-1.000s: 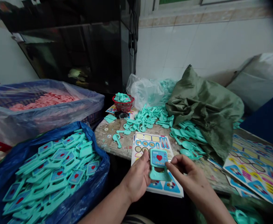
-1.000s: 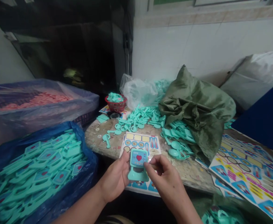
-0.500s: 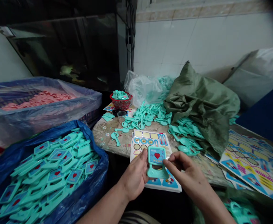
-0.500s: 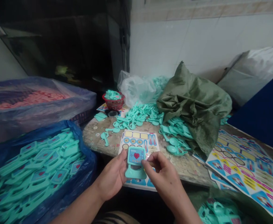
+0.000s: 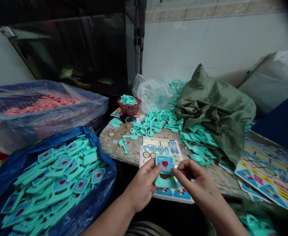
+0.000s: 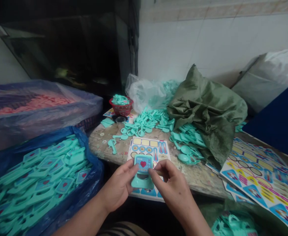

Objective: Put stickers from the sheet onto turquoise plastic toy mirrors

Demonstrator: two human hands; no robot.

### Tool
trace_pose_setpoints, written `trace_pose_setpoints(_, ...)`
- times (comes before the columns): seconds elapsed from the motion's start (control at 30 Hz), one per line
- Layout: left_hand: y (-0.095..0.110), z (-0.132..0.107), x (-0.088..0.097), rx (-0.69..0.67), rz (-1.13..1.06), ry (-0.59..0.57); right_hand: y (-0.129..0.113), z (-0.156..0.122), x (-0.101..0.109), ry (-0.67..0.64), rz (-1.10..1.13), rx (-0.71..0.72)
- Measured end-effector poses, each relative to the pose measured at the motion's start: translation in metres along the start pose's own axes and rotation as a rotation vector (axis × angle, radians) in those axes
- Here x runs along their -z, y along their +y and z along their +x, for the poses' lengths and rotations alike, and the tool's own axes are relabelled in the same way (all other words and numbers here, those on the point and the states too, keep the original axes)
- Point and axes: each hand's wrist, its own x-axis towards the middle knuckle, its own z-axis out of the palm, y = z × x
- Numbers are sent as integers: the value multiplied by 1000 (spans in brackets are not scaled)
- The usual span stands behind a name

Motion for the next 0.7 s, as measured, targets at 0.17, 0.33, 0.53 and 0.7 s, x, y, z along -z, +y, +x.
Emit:
trace_pose_setpoints(0.17, 2, -1, 2, -46, 50, -53, -3, 2, -5, -3, -3, 32)
trace_pose_setpoints(0.33, 5, 0, 3, -39, 64, -63, -7, 3, -6, 22, -38, 74)
trace_pose_setpoints(0.53, 4, -1, 6, -83, 137, -47, -1, 1, -6, -18, -340, 132)
trace_pose_setpoints(0.7, 6, -5, 14, -159, 337, 13, 1, 0, 0, -88, -766, 162)
